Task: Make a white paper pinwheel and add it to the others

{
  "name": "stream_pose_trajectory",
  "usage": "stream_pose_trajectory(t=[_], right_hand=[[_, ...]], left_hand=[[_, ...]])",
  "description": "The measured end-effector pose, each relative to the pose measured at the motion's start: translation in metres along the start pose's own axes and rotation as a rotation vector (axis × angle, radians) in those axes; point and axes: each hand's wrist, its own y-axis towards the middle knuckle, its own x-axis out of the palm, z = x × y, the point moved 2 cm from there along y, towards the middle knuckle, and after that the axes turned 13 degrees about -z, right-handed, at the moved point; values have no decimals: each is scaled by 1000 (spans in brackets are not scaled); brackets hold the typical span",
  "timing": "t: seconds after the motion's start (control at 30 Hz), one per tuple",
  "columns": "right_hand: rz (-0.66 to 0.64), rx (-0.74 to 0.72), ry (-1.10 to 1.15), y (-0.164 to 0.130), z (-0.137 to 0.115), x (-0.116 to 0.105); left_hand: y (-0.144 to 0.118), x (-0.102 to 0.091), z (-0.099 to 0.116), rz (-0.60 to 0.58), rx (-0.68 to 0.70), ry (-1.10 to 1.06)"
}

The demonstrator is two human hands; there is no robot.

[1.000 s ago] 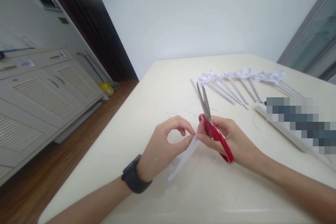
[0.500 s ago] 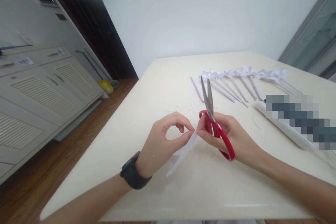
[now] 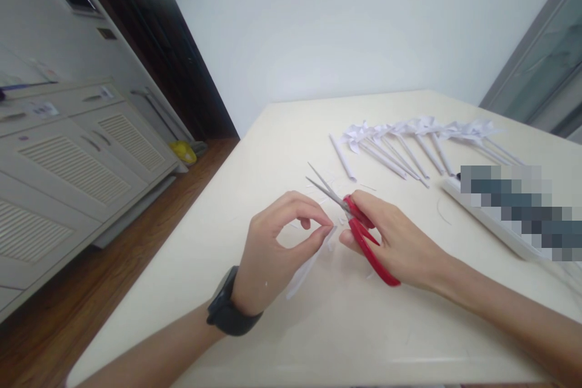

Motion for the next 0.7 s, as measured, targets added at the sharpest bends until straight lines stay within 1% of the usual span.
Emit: stream_pose_trajectory(t=[0.1, 0.17, 0.33, 0.53, 0.7], right_hand=[[48, -66, -147, 0, -1, 2], [61, -101, -210, 0, -2, 2], [86, -142, -309, -1, -3, 2], [101, -150, -382, -1, -2, 1], [125, -164, -429, -1, 0, -1]], left_hand=[[-1, -3, 3, 29, 27, 117], [-2, -4, 4, 53, 49, 139], [-1, -6, 4, 71, 39, 61], [0, -8, 3, 81, -20, 66], [1, -10, 1, 68, -63, -43]])
